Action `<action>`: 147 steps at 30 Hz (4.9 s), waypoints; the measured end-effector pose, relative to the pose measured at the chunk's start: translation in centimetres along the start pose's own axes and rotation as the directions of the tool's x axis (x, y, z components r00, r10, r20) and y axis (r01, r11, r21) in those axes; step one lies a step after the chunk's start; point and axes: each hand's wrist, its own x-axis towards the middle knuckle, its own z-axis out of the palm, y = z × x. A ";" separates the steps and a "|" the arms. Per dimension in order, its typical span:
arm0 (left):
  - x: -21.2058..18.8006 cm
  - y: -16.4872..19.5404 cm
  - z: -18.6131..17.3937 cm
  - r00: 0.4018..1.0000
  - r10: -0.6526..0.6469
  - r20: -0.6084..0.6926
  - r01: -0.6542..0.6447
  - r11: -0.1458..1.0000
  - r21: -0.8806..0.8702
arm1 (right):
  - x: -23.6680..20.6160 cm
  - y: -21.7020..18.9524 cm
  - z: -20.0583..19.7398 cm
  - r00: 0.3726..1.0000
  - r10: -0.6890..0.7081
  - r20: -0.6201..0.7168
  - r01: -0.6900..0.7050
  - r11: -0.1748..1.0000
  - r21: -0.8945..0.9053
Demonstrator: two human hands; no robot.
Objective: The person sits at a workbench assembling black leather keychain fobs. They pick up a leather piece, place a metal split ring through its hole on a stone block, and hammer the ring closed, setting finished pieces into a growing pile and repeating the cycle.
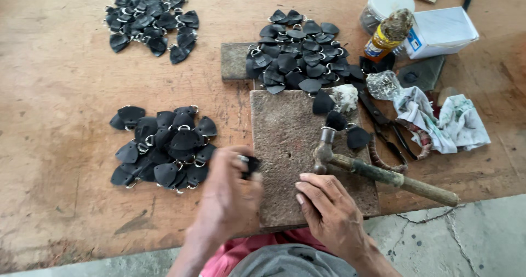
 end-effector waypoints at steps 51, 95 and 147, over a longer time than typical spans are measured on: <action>10.9 2.1 3.1 0.897 0.284 0.339 -0.358 0.917 0.178 | -1.3 -0.2 1.3 0.998 -0.033 -0.059 0.037 0.997 0.063; 0.8 0.0 -1.9 0.982 0.054 0.181 -0.011 0.972 -0.234 | 0.7 3.2 -5.2 0.975 0.194 0.108 -0.156 0.944 -0.291; -1.3 0.9 0.1 0.946 0.323 0.037 -0.321 0.946 -0.046 | 2.5 -4.4 -13.5 0.982 -0.057 -0.181 0.153 0.802 0.577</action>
